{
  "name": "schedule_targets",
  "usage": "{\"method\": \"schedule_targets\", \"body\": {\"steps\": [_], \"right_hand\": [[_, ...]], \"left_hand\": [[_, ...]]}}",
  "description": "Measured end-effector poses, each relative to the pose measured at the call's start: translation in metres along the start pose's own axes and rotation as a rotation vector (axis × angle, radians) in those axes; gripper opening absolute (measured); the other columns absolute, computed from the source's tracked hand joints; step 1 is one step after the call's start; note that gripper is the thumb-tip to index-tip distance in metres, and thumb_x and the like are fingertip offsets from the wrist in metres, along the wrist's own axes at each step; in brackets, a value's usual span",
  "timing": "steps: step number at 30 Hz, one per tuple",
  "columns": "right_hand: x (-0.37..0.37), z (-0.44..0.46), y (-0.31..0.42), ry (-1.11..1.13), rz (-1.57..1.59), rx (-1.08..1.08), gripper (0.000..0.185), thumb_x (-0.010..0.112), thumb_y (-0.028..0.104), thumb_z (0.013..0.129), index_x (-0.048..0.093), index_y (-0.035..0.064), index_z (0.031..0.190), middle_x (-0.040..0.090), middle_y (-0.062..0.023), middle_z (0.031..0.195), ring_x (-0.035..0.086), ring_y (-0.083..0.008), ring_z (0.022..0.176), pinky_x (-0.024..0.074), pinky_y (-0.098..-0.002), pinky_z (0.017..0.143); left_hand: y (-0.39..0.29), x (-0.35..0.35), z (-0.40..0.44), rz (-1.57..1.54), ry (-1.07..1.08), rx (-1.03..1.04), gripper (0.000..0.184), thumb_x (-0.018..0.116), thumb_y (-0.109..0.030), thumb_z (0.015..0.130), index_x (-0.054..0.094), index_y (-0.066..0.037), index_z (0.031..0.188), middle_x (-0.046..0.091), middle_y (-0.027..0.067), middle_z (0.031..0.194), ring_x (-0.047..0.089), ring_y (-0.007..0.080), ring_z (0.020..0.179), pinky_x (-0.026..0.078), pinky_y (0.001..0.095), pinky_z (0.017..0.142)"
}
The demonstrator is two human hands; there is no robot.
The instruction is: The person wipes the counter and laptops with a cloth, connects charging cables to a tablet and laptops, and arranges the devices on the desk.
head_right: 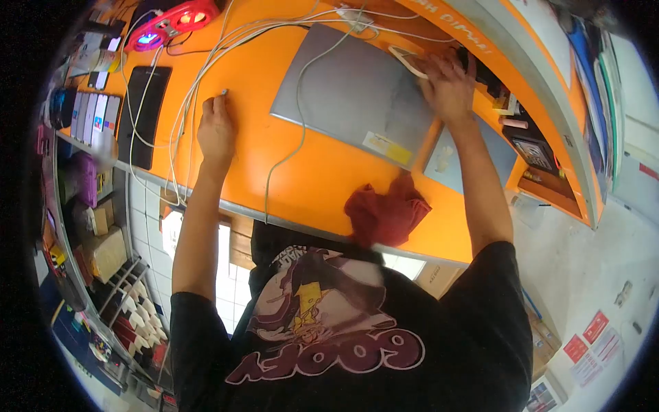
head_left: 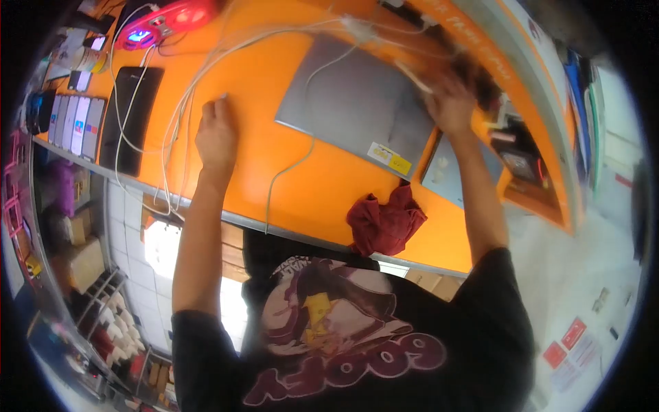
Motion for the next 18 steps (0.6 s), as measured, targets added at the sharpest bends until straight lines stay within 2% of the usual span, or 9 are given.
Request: {"method": "schedule_targets", "body": {"steps": [2, 4, 5, 7, 9, 11, 15, 16, 18], "right_hand": [[-0.023, -0.025, 0.012, -0.195, -0.018, -0.062, 0.038, 0.073, 0.017, 0.078, 0.071, 0.0147, 0.115, 0.069, -0.0058, 0.114, 0.062, -0.0303, 0.112, 0.0479, -0.0453, 0.097], [-0.035, -0.053, 0.008, -0.345, 0.422, 0.063, 0.032, 0.076, 0.011, 0.079, 0.071, 0.0097, 0.111, 0.071, -0.0083, 0.106, 0.066, -0.0282, 0.102, 0.0515, -0.0384, 0.089], [-0.033, -0.070, 0.005, -0.352, 0.408, 0.076, 0.032, 0.076, 0.011, 0.079, 0.071, 0.0097, 0.111, 0.071, -0.0083, 0.106, 0.066, -0.0282, 0.102, 0.0515, -0.0384, 0.089], [-0.021, -0.107, -0.025, -0.420, 0.715, 0.549, 0.024, 0.075, 0.008, 0.085, 0.070, 0.0044, 0.107, 0.072, -0.0102, 0.102, 0.067, -0.0209, 0.097, 0.0516, -0.0331, 0.086], [-0.026, -0.120, -0.054, -0.556, 0.778, 0.611, 0.019, 0.071, 0.013, 0.091, 0.069, 0.0024, 0.108, 0.072, -0.0092, 0.101, 0.065, -0.0150, 0.094, 0.0500, -0.0296, 0.085], [-0.018, -0.135, -0.099, -0.504, 0.893, 0.749, 0.020, 0.071, 0.012, 0.092, 0.068, 0.0018, 0.109, 0.070, -0.0062, 0.101, 0.063, -0.0141, 0.094, 0.0501, -0.0296, 0.086], [0.001, -0.140, -0.171, -0.422, 0.893, 0.700, 0.026, 0.069, 0.015, 0.094, 0.064, 0.0012, 0.115, 0.068, -0.0056, 0.105, 0.062, -0.0141, 0.098, 0.0499, -0.0284, 0.086], [0.033, -0.153, -0.202, -0.235, 0.800, 0.703, 0.026, 0.063, 0.020, 0.097, 0.064, 0.0025, 0.117, 0.064, -0.0069, 0.116, 0.057, -0.0183, 0.109, 0.0449, -0.0338, 0.095], [0.060, -0.152, -0.223, -0.189, 0.661, 0.685, 0.027, 0.059, 0.023, 0.098, 0.064, 0.0042, 0.116, 0.064, -0.0080, 0.120, 0.056, -0.0230, 0.113, 0.0436, -0.0396, 0.098]], "left_hand": [[0.000, -0.001, 0.000, 0.000, -0.006, 0.018, 0.034, 0.054, -0.008, 0.093, 0.052, -0.010, 0.127, 0.059, 0.0152, 0.112, 0.066, 0.0359, 0.088, 0.058, 0.0442, 0.067], [0.001, 0.001, 0.000, -0.004, -0.015, 0.034, 0.034, 0.053, -0.007, 0.093, 0.052, -0.010, 0.128, 0.059, 0.0156, 0.113, 0.066, 0.0364, 0.089, 0.058, 0.0444, 0.068], [0.003, 0.002, -0.001, -0.014, -0.020, 0.043, 0.034, 0.052, -0.007, 0.094, 0.052, -0.010, 0.128, 0.059, 0.0159, 0.114, 0.066, 0.0368, 0.089, 0.057, 0.0447, 0.069], [0.001, 0.004, -0.001, -0.028, -0.028, 0.073, 0.033, 0.051, -0.007, 0.095, 0.052, -0.010, 0.128, 0.059, 0.0161, 0.115, 0.065, 0.0372, 0.090, 0.057, 0.0450, 0.070], [0.001, 0.002, 0.000, 0.004, 0.000, 0.052, 0.030, 0.050, -0.008, 0.096, 0.052, -0.009, 0.126, 0.059, 0.0164, 0.115, 0.065, 0.0374, 0.090, 0.057, 0.0451, 0.070], [-0.002, 0.000, 0.001, 0.009, 0.004, 0.060, 0.029, 0.050, -0.008, 0.096, 0.052, -0.009, 0.125, 0.059, 0.0163, 0.115, 0.065, 0.0375, 0.090, 0.057, 0.0452, 0.070], [-0.008, -0.008, 0.002, 0.003, 0.016, 0.061, 0.024, 0.050, -0.009, 0.097, 0.052, -0.009, 0.121, 0.059, 0.0160, 0.114, 0.065, 0.0378, 0.089, 0.056, 0.0455, 0.069], [-0.007, -0.006, 0.003, 0.013, 0.006, 0.055, 0.024, 0.050, -0.009, 0.097, 0.052, -0.009, 0.121, 0.059, 0.0160, 0.114, 0.065, 0.0378, 0.089, 0.056, 0.0455, 0.069], [-0.003, -0.001, 0.002, 0.023, 0.018, 0.040, 0.022, 0.050, -0.010, 0.097, 0.052, -0.008, 0.119, 0.059, 0.0155, 0.113, 0.065, 0.0378, 0.089, 0.056, 0.0453, 0.069]]}}
Point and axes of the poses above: each hand's wrist, its own z-axis towards the middle knuckle, its own x-axis out of the palm, y = z × x, the point moved 5 cm from there along z, towards the middle knuckle
